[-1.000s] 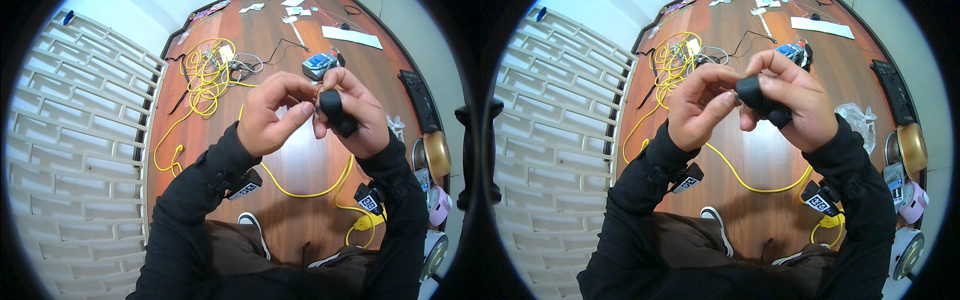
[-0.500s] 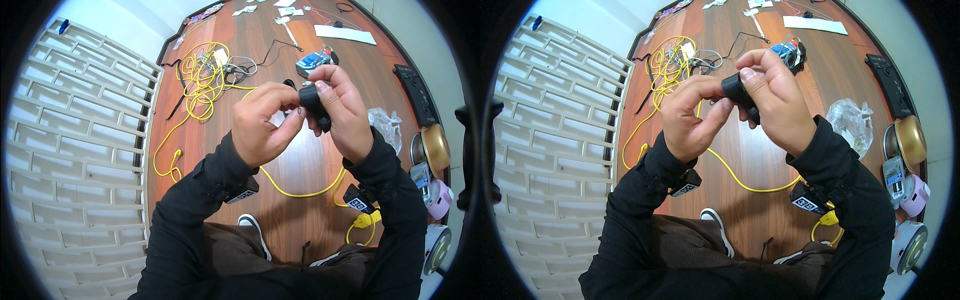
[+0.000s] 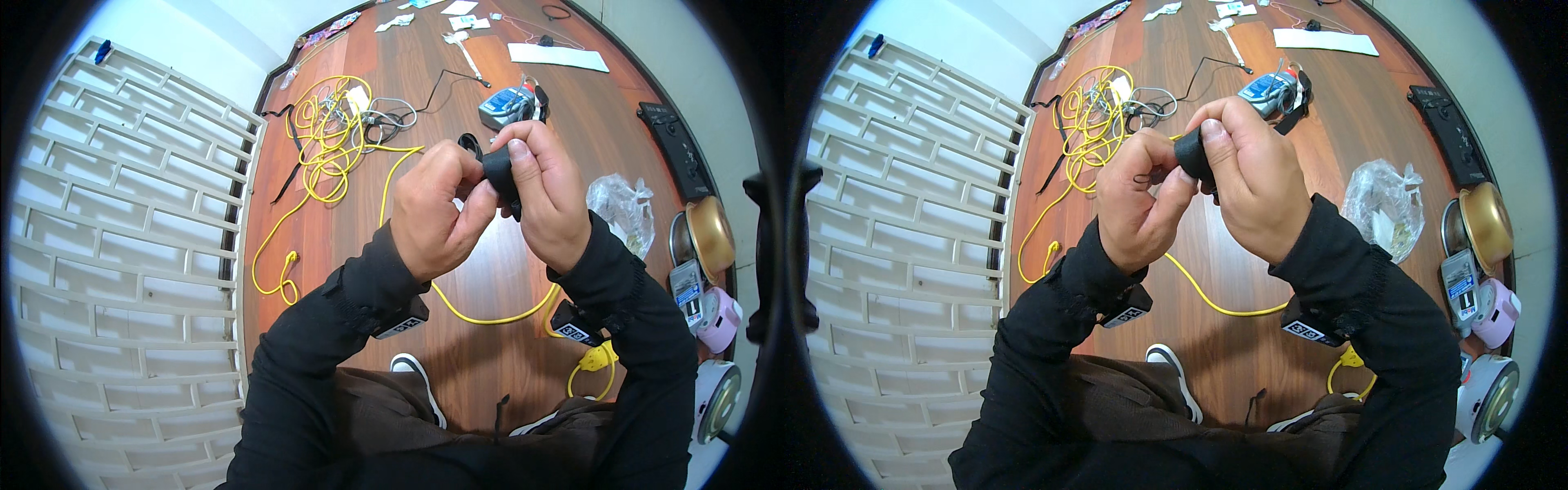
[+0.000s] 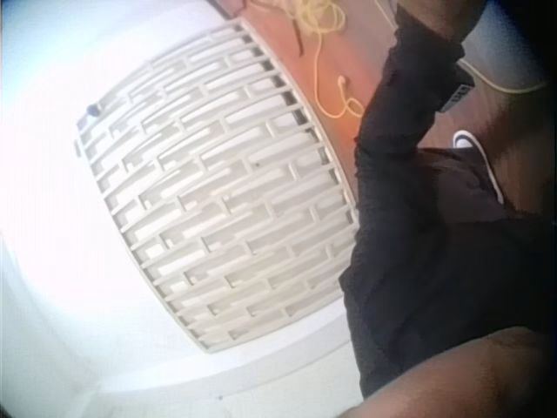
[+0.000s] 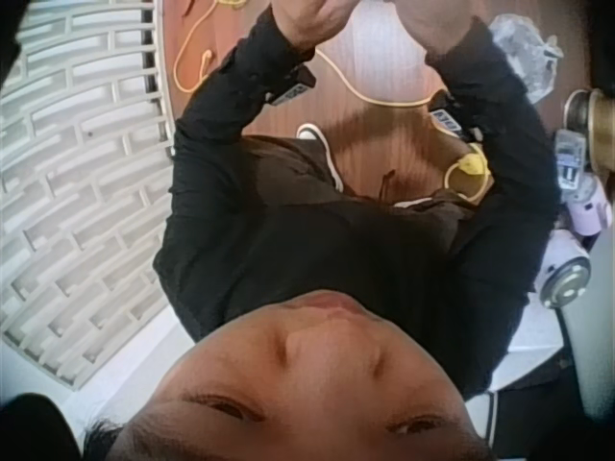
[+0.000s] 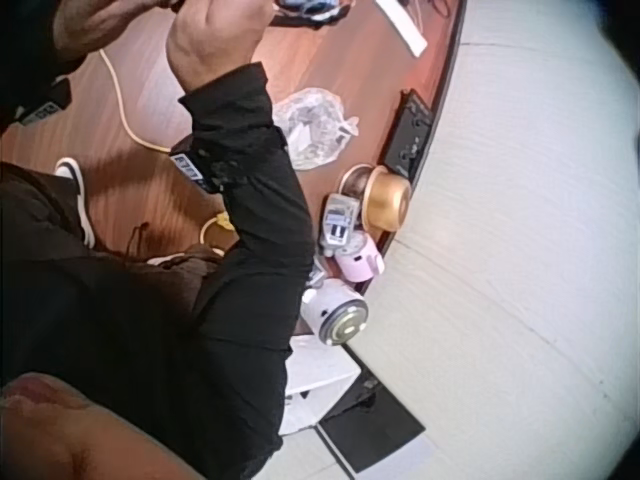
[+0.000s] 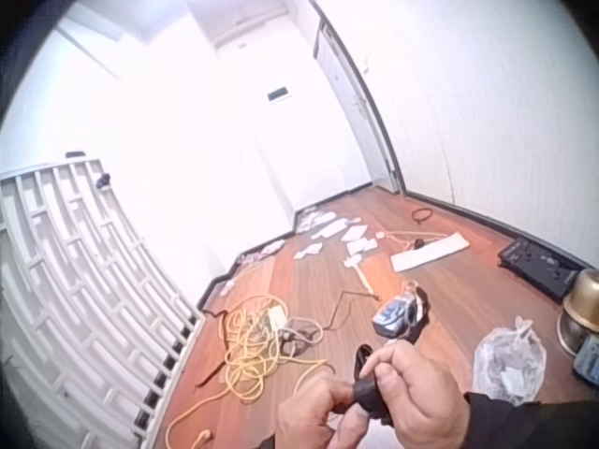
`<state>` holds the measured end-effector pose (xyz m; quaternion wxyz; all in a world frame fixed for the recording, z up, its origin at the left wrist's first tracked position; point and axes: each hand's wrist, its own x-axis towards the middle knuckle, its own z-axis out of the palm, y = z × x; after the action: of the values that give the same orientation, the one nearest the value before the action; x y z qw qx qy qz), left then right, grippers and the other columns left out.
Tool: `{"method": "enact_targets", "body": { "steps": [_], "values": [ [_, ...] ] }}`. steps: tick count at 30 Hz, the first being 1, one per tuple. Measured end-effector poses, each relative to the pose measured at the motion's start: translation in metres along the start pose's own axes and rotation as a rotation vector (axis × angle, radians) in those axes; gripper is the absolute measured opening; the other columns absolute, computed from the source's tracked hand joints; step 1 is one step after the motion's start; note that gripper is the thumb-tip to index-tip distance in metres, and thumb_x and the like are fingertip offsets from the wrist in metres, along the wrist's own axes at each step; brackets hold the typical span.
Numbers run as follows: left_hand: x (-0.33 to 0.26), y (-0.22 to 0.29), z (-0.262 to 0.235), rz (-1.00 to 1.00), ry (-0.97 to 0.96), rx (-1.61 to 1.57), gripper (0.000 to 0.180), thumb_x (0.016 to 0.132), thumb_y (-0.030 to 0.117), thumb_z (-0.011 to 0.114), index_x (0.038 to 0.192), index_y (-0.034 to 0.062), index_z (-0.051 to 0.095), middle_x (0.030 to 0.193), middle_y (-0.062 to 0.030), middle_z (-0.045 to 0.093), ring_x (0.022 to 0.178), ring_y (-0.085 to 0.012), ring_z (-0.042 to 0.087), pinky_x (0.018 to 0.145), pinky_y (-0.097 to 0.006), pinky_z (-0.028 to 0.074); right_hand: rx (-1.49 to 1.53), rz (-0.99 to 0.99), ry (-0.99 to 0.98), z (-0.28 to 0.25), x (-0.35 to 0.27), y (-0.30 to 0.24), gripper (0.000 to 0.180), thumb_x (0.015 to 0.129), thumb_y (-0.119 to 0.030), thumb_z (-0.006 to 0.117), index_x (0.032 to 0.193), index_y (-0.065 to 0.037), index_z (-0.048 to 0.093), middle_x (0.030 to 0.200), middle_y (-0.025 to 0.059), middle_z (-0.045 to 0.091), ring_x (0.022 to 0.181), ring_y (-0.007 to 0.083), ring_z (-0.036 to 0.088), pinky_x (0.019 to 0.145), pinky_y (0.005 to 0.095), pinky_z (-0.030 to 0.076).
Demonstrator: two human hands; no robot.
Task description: The person retrieves a black strap from a white storage box and then folds and rolls it into a compact coil on a wooden table. They repeatedly adjust the strap to tighten the roll and hold the finished coil in both hands.
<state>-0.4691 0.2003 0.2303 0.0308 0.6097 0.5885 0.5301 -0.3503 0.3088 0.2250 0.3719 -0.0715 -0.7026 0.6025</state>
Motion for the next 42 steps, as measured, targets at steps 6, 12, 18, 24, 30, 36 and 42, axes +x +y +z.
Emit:
{"method": "enact_targets", "body": {
  "steps": [6, 12, 18, 24, 30, 36, 42],
  "values": [
    [-0.006, -0.001, 0.002, -0.220, 0.039, -0.195, 0.012, 0.081, 0.004, 0.064, 0.084, 0.0003, 0.053, 0.073, -0.0099, 0.054, 0.060, -0.0159, 0.054, 0.056, -0.027, 0.046, -0.218, -0.169, 0.051, 0.000, 0.004, 0.004, 0.019, 0.101, -0.015, 0.041, 0.105, -0.001, 0.054, 0.076, 0.0074, 0.060, 0.065, 0.0138, 0.059, 0.060, 0.0264, 0.049],
    [-0.004, -0.013, -0.013, 0.006, -0.051, -0.148, 0.013, 0.081, 0.006, 0.066, 0.084, 0.0000, 0.055, 0.075, -0.0071, 0.057, 0.064, -0.0118, 0.055, 0.060, -0.025, 0.047, 0.015, -0.248, -0.210, -0.005, 0.004, 0.003, 0.022, 0.094, -0.006, 0.042, 0.110, 0.002, 0.055, 0.099, 0.0102, 0.063, 0.084, 0.0125, 0.060, 0.075, 0.0257, 0.050],
    [0.000, -0.005, -0.018, -0.257, -0.223, -0.547, 0.015, 0.080, 0.006, 0.070, 0.090, -0.0006, 0.060, 0.082, -0.0062, 0.063, 0.074, -0.0098, 0.062, 0.068, -0.024, 0.052, 0.279, 0.159, -0.501, -0.035, 0.008, -0.010, 0.027, 0.077, -0.012, 0.060, 0.102, -0.002, 0.055, 0.091, 0.0025, 0.055, 0.083, 0.0098, 0.055, 0.077, 0.0250, 0.047],
    [0.011, 0.000, -0.025, -0.135, -0.451, -0.328, 0.014, 0.078, 0.009, 0.071, 0.084, -0.0001, 0.062, 0.074, -0.0044, 0.061, 0.065, -0.0094, 0.060, 0.058, -0.024, 0.049, 0.005, -0.037, -0.736, -0.051, 0.017, -0.016, 0.021, 0.073, -0.011, 0.062, 0.089, -0.004, 0.051, 0.083, 0.0008, 0.050, 0.074, 0.0094, 0.049, 0.067, 0.0249, 0.042],
    [0.017, 0.009, -0.036, 0.191, -0.416, 0.038, 0.015, 0.076, 0.005, 0.068, 0.083, 0.0012, 0.056, 0.079, -0.0095, 0.059, 0.070, -0.0208, 0.059, 0.066, -0.030, 0.049, 0.086, -0.017, -0.721, -0.049, 0.020, -0.019, 0.017, 0.074, -0.004, 0.057, 0.090, -0.004, 0.050, 0.085, 0.0011, 0.049, 0.078, 0.0098, 0.047, 0.070, 0.0245, 0.041],
    [0.020, 0.019, -0.035, 0.407, -0.302, 0.218, 0.020, 0.068, 0.003, 0.068, 0.083, 0.0027, 0.056, 0.077, -0.0096, 0.057, 0.066, -0.0241, 0.058, 0.061, -0.031, 0.048, 0.167, -0.089, -0.724, -0.049, 0.018, -0.006, 0.016, 0.074, 0.001, 0.052, 0.089, -0.003, 0.049, 0.086, 0.0020, 0.050, 0.078, 0.0115, 0.048, 0.072, 0.0257, 0.042],
    [0.018, 0.024, -0.032, 0.393, -0.476, 0.427, 0.021, 0.066, 0.012, 0.070, 0.079, 0.0082, 0.053, 0.072, -0.0057, 0.052, 0.064, -0.0239, 0.057, 0.051, -0.035, 0.046, 0.037, -0.213, -0.744, -0.048, 0.017, -0.005, 0.016, 0.071, 0.007, 0.049, 0.085, -0.002, 0.048, 0.081, 0.0067, 0.048, 0.075, 0.0169, 0.049, 0.070, 0.0280, 0.043]
  ]
}}
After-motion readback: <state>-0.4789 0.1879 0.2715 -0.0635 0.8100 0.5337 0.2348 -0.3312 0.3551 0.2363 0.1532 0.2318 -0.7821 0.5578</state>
